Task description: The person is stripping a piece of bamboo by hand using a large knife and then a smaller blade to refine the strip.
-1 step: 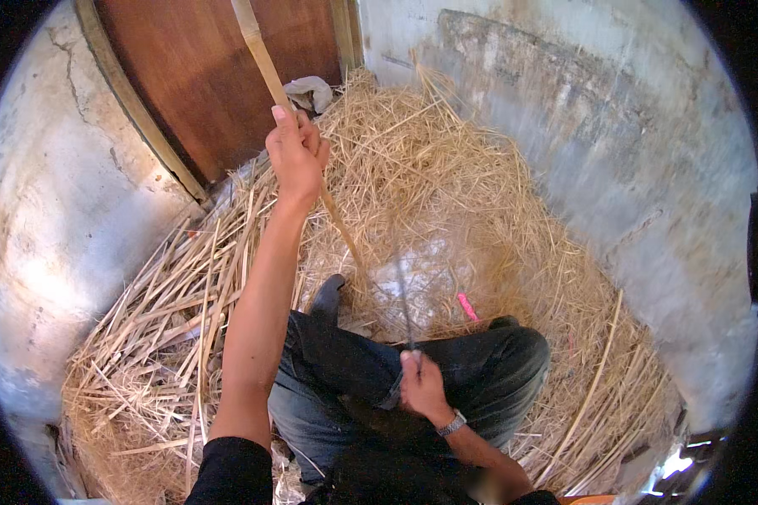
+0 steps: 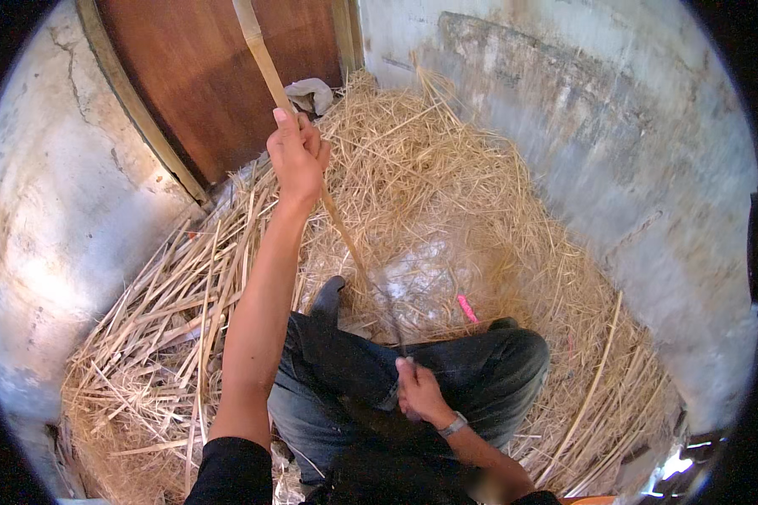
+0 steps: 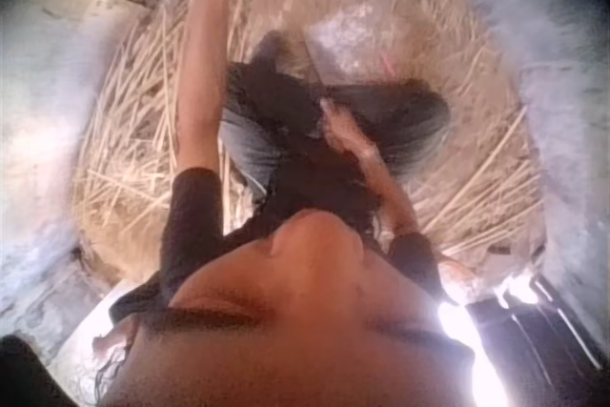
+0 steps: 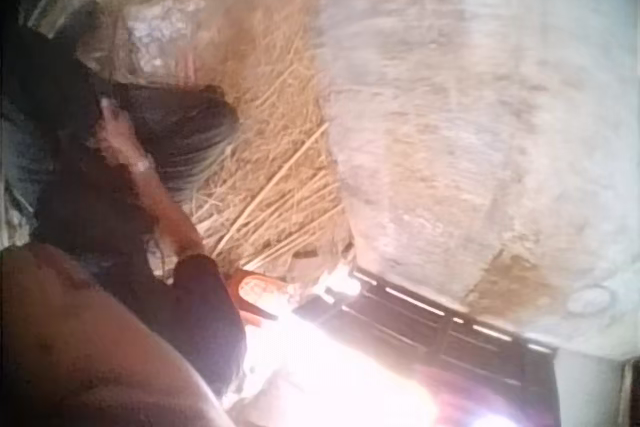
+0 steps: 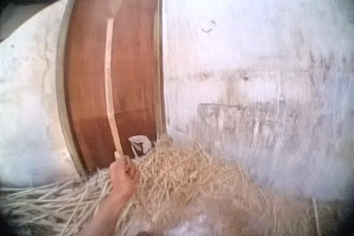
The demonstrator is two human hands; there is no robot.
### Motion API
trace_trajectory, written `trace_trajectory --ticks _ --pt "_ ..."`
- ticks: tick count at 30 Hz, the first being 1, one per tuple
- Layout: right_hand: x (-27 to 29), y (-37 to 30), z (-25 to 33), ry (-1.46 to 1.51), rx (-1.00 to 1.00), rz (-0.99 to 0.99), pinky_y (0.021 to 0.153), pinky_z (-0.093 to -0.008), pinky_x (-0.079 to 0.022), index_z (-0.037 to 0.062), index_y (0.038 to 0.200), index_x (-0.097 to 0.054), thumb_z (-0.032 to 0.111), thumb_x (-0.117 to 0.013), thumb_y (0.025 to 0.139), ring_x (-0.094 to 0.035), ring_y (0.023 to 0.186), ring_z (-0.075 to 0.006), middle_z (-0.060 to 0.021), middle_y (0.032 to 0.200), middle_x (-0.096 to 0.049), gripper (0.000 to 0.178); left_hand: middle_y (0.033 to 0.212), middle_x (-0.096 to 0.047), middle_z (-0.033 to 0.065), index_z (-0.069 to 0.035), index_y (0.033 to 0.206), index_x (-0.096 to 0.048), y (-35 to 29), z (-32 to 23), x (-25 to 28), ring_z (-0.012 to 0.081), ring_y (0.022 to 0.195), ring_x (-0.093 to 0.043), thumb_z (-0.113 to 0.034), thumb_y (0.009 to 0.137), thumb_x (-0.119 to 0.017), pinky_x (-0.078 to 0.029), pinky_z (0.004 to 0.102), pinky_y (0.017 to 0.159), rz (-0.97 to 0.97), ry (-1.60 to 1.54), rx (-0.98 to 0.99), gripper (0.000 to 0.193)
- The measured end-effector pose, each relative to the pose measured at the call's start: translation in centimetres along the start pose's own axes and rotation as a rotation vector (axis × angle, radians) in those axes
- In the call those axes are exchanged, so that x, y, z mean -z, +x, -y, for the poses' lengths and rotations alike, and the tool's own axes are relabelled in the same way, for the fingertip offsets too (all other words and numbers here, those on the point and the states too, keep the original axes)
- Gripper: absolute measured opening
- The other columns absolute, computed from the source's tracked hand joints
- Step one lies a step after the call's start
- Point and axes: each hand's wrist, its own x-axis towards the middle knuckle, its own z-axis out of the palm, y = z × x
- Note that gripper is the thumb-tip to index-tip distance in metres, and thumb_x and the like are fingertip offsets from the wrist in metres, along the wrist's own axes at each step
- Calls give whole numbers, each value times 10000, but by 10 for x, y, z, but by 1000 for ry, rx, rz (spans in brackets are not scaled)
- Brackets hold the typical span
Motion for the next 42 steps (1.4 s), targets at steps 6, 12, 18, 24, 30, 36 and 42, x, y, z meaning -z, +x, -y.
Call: trace_trajectory --ticks 6,12,18,24,30,36,42 --pt "23 -5 41 326 -525 135 394 -265 -373 112 793 -477 474 -535 991 -449 448 -92 24 594 -454 417 555 -198 -55 -162 652 -310 8 -3 13 78 448 -164 -586 1010 -371 -156 261 412 -16 -17 -52 557" --pt "13 -8 77 405 -490 92 376 -257 -359 106 818 -467 484 -515 997 -443 437 -87 14 570 -438 421 559 -198 -63 -172 649 -282 0 -7 20 78 450 -141 -607 998 -379 -143 253 413 98 -88 21 566" --pt "16 7 122 506 -210 68 373 -256 -356 85 805 -474 522 -445 1011 -430 418 -100 -5 547 -432 485 527 -200 -85 -195 644 -291 -4 -9 20 65 424 -170 -494 1010 -479 -168 256 402 303 -137 110 509" --pt "-5 -4 109 539 -106 171 385 -264 -355 82 797 -483 497 -455 1016 -421 431 -102 -12 551 -429 469 498 -245 -91 -189 640 -316 -11 -9 -1 54 404 -199 -394 993 -571 -189 253 402 223 -8 142 481" --pt "11 -3 110 400 -619 273 397 -252 -369 84 810 -476 494 -487 1005 -401 435 -73 23 567 -415 454 509 -233 -86 -181 639 -328 -10 -11 5 58 414 -209 -406 983 -584 -191 253 407 256 65 168 485" --pt "10 -2 128 457 -331 194 379 -266 -382 79 822 -453 452 -482 1017 -427 407 -95 13 553 -413 421 552 -169 -78 -184 621 -288 -14 -8 -6 71 448 -175 -479 996 -518 -152 261 429 565 -285 292 529" --pt "7 -3 106 423 -431 179 381 -270 -388 84 812 -455 499 -487 1002 -421 401 -102 12 547 -411 457 550 -226 -43 -159 603 -261 -7 1 -15 103 486 -239 -715 961 -194 -212 265 472 668 -270 349 665"
